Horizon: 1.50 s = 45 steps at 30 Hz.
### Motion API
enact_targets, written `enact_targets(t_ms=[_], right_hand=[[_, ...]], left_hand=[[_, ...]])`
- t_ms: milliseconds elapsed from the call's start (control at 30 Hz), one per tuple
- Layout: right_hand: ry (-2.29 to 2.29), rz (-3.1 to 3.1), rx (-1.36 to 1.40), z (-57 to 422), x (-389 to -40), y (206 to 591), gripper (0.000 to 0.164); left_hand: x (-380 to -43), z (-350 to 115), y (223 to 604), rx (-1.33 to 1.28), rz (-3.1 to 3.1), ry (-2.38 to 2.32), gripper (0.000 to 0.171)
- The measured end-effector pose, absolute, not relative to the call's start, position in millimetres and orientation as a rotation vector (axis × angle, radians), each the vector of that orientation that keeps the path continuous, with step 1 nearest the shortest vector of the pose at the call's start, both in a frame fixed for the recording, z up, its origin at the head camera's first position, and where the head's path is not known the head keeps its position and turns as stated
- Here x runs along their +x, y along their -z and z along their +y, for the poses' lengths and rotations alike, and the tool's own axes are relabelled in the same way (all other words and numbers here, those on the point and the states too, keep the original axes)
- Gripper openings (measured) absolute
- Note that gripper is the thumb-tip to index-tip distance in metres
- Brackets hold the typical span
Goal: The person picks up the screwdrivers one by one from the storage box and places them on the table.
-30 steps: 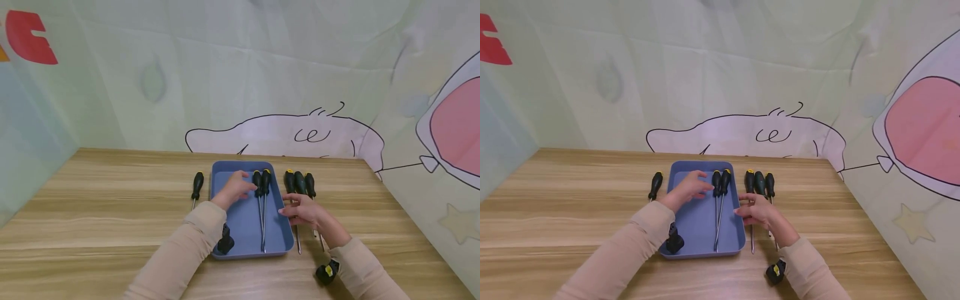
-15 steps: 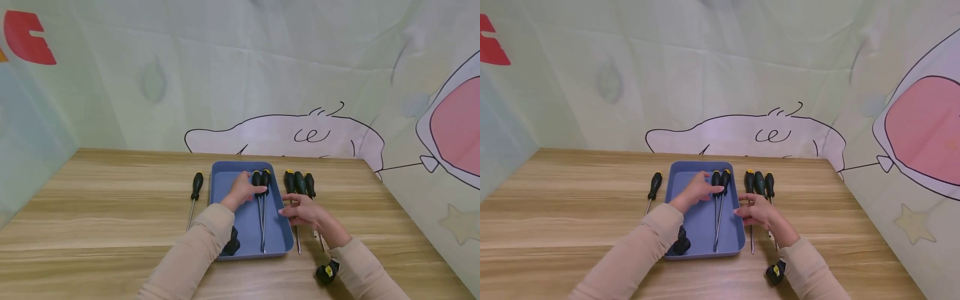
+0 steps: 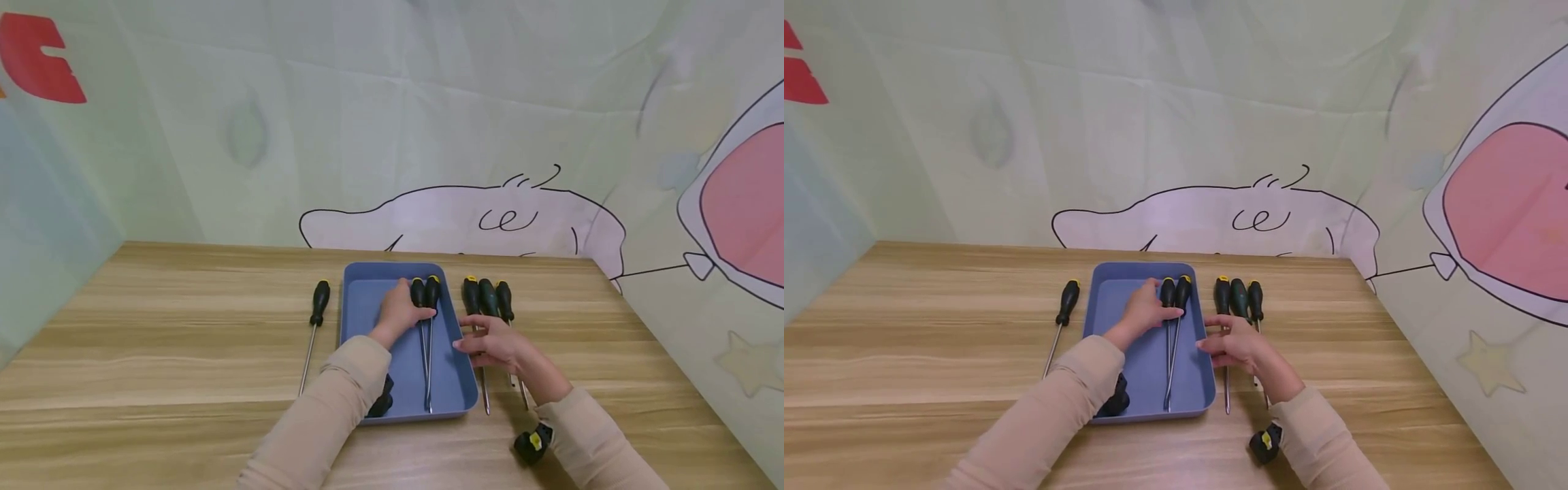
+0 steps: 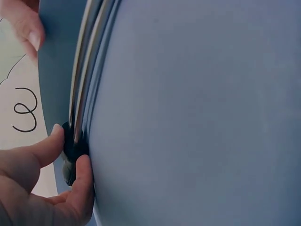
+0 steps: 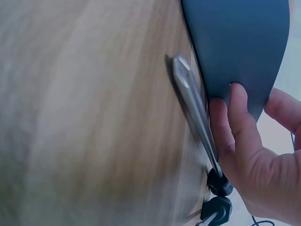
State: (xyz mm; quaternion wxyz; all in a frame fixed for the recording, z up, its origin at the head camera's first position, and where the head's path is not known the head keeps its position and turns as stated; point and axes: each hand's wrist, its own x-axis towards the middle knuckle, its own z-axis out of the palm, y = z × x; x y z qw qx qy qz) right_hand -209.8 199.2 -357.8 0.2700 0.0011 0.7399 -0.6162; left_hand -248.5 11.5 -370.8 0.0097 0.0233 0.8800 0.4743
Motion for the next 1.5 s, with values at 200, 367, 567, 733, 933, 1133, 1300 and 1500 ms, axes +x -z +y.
enact_targets(t_ms=[200,367,567,733,933,1133,1300,1500], right_hand=[[1.663,1.991,0.003,199.6,-210.2,358.6,0.059],[1.673,1.979,-0.004,200.5,-210.2,359.0,0.058],[1.682,1.967,-0.008,200.6,-209.7,358.6,0.058],[1.675,1.977,-0.003,200.1,-209.5,358.2,0.059],[1.675,1.977,0.001,199.7,-209.0,357.9,0.060],[1.658,2.010,0.017,199.5,-208.9,358.0,0.060],[1.656,2.012,0.016,199.5,-208.8,358.7,0.061],[1.668,1.999,0.000,199.9,-209.0,358.5,0.060]], left_hand=[[-249.2,11.2,374.0,0.093,2.803,-1.444,0.060],[-248.8,8.9,373.3,0.073,2.720,-1.523,0.044],[-247.9,8.0,370.0,0.000,2.597,-1.629,0.032],[-245.3,6.6,365.5,-0.063,2.450,-1.724,0.030],[-245.8,0.9,364.4,-0.116,2.248,-1.863,0.033],[-247.3,-5.9,362.7,-0.177,2.119,-1.921,0.043],[-248.2,-9.0,361.7,-0.241,2.062,-1.936,0.048],[-248.4,-11.0,359.8,-0.264,2.042,-1.939,0.050]])
